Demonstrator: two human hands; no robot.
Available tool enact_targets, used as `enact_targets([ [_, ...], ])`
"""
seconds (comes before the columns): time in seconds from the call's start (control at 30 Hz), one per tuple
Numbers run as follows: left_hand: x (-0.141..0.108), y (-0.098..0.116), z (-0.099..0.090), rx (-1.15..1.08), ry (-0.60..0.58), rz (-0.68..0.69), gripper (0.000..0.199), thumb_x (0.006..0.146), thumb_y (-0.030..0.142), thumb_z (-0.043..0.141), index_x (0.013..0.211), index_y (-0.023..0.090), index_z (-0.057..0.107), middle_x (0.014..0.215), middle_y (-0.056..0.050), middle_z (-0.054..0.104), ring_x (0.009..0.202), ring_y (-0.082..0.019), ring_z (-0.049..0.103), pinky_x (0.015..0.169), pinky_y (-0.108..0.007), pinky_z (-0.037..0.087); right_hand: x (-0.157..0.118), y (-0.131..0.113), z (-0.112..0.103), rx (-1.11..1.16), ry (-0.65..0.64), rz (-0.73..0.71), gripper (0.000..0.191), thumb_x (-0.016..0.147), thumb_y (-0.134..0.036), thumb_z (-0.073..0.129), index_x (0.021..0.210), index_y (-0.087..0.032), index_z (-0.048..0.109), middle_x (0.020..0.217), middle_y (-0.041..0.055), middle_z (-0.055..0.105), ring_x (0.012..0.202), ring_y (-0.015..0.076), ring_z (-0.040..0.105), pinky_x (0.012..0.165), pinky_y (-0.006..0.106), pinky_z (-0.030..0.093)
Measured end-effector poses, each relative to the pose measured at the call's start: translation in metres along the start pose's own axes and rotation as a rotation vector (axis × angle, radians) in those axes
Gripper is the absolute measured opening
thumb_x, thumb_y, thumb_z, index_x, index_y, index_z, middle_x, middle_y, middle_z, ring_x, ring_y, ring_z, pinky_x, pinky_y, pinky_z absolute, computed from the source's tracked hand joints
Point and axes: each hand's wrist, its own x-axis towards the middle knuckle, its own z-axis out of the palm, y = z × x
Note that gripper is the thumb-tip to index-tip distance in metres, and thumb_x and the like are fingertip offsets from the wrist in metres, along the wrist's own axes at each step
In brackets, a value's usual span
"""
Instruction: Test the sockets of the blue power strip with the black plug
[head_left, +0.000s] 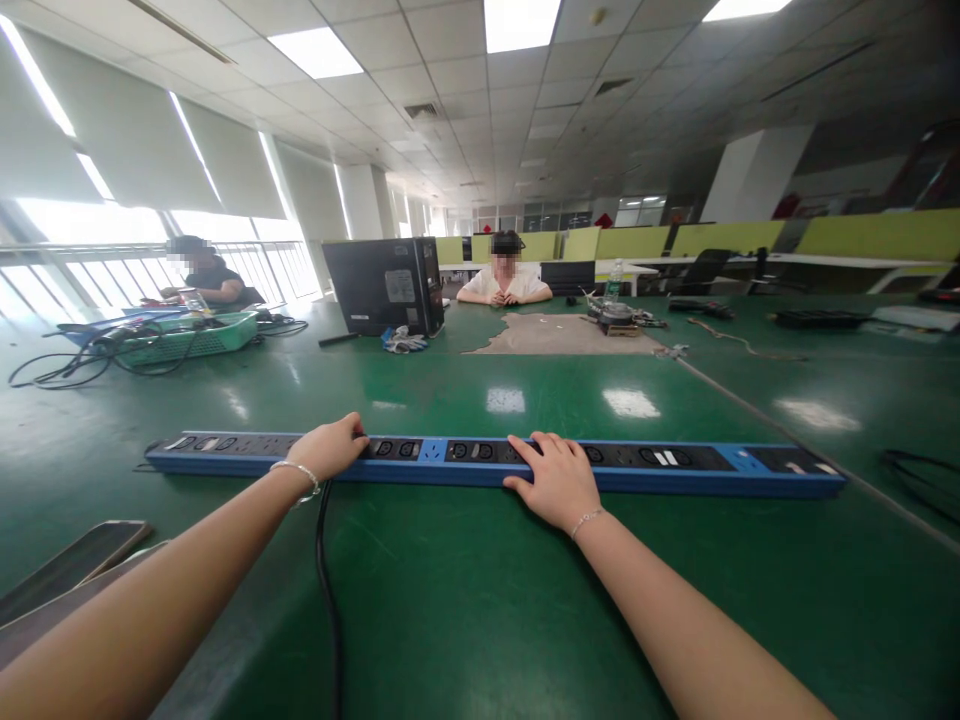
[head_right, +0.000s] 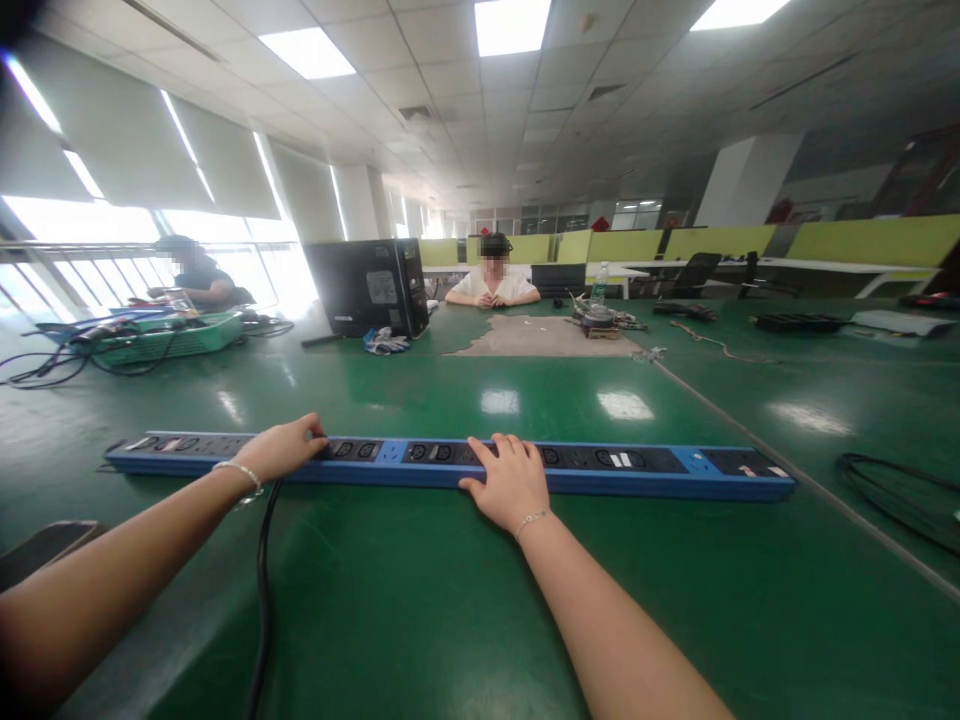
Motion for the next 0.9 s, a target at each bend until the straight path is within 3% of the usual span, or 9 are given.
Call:
enact_targets([
  [0.13, -0.003, 0.0, 0.003, 0.02, 0.024, -0.022, 0.035, 0.085, 0.042, 0.029, 0.102, 0.022, 0.052, 0.09, -0.012, 0.068, 0.084, -0.03, 0.065, 0.067, -0.037, 0.045, 0.0, -0.001, -0.001, -0.001, -0.016, 0.003, 0.058, 0.079, -0.06, 0.05, 0.13, -0.032, 0.05, 0.126, 0.0095, 0.054, 0.117, 0.0258, 0.043, 0.096, 0.04, 0.026],
  [0.37, 0.006, -0.005, -0.003, -0.004, -0.03, 0.021, 0.032, 0.081, 0.042, 0.038, 0.099, 0.02, 0.054, 0.085, -0.009, 0.068, 0.082, -0.026, 0.064, 0.068, -0.031, 0.045, 0.001, 0.0, -0.002, 0.007, -0.017, 0.008, 0.058, 0.078, -0.06, 0.051, 0.13, -0.032, 0.05, 0.126, 0.0097, 0.054, 0.117, 0.0261, 0.044, 0.097, 0.04, 0.026],
  [0.9, -0.008, 0.001, 0.007, 0.011, 0.043, -0.059, 0.037, 0.086, 0.044, 0.029, 0.106, 0.022, 0.051, 0.087, -0.012, 0.069, 0.083, -0.029, 0.065, 0.068, -0.037, 0.046, 0.001, 0.002, 0.001, 0.01, -0.019, -0.012, 0.058, 0.079, -0.059, 0.05, 0.13, -0.031, 0.049, 0.126, 0.0098, 0.054, 0.117, 0.0256, 0.043, 0.097, 0.04, 0.026],
])
